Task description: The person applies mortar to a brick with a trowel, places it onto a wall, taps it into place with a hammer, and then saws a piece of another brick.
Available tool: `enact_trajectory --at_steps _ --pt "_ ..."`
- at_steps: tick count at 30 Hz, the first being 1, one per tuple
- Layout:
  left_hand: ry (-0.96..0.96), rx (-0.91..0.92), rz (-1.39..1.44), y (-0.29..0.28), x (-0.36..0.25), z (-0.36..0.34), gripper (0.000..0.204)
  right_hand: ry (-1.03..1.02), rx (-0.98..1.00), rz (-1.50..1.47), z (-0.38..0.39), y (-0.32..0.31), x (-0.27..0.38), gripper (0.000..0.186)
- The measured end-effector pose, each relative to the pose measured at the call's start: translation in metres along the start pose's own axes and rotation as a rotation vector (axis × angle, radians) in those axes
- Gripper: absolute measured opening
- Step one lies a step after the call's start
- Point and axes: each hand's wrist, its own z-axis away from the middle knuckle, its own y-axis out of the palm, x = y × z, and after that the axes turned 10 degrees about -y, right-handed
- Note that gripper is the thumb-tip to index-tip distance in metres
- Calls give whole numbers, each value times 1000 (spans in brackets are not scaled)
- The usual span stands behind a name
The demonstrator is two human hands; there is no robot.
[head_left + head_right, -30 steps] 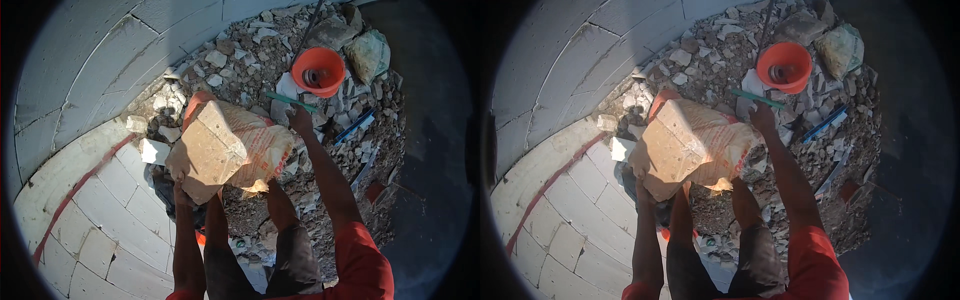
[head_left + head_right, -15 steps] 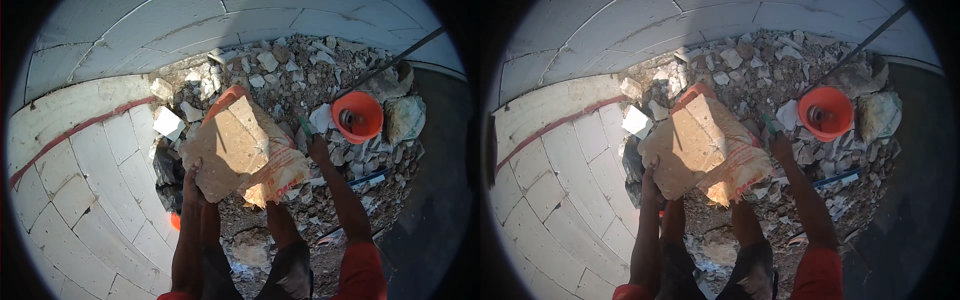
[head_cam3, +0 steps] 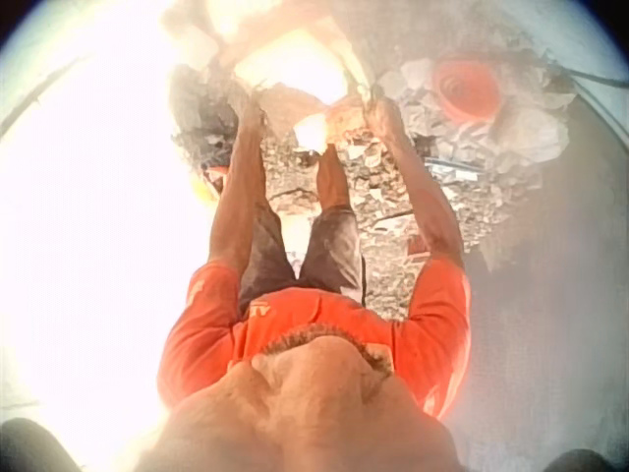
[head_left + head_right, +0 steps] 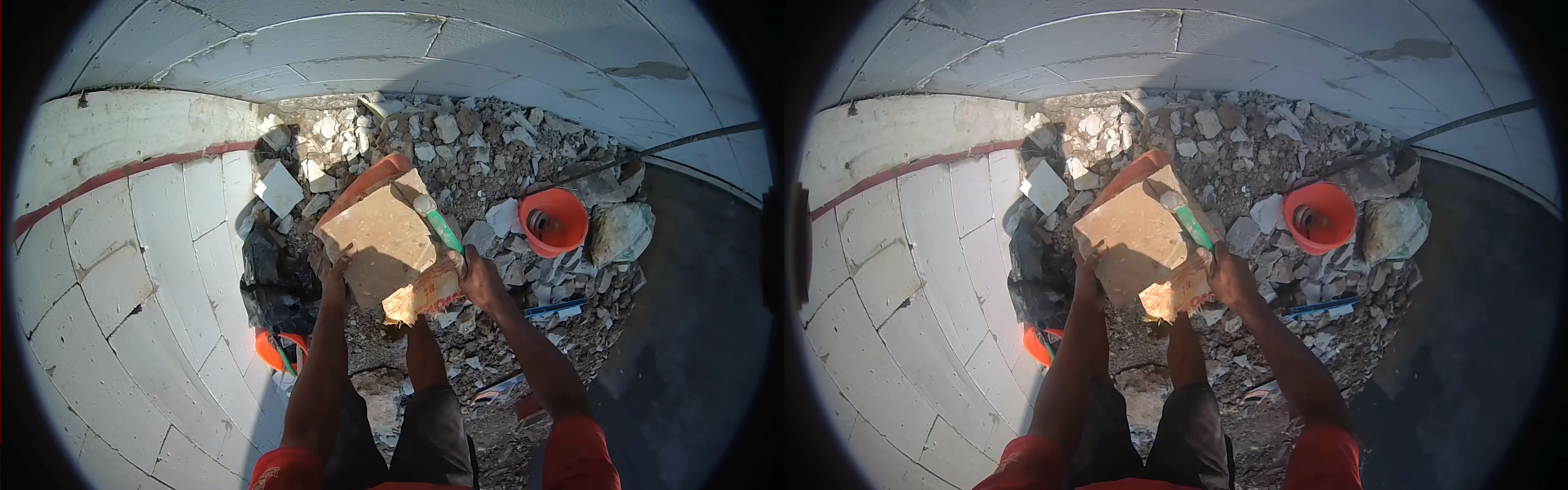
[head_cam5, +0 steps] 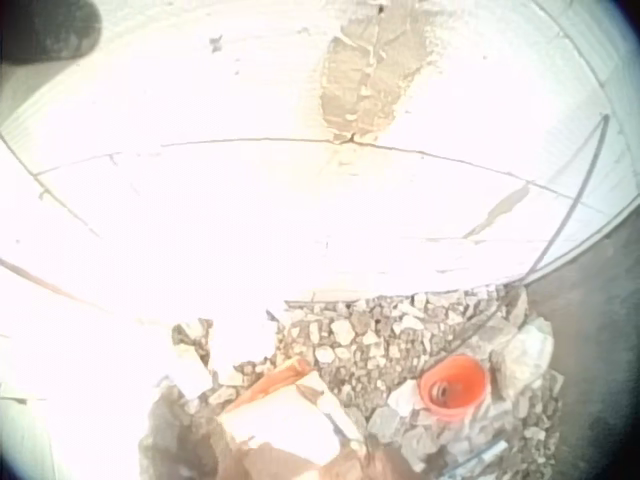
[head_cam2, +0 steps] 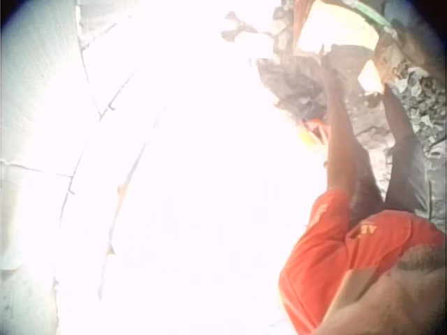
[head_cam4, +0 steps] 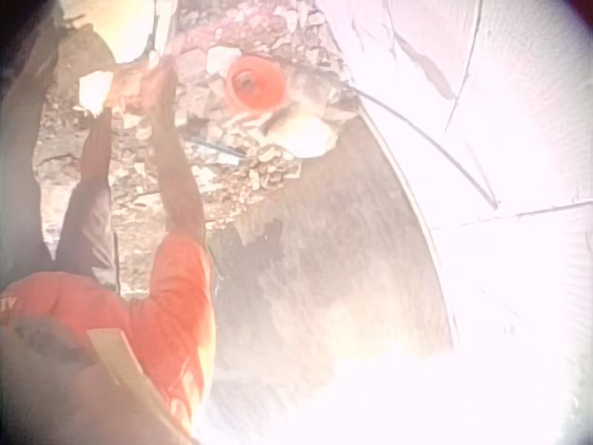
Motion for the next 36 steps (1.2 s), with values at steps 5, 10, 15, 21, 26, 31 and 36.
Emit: enact_trajectory --at_steps 5,10,15,21,26,31,36 --pt "147 -97 -182 9 -11 -7 65 200 -23 -129 4 11 4 50" --pt "-5 8 -38 -9 -8 -14 64 93 -173 -71 -6 -22 80 49" --pt "-24 28 -39 8 -9 -16 64 91 138 193 -42 -1 8 45" --pt "-46 26 -95 -22 -16 -37 67 102 -158 3 -35 -11 51 55" --pt "-13 15 -144 -5 -19 -37 67 -165 -342 -90 -38 -30 70 49" --pt "-27 18 -195 3 -28 -47 68 229 135 201 -51 18 -46 49" --pt "-128 51 -70 -7 -22 -34 69 307 -92 139 -15 10 -96 45"
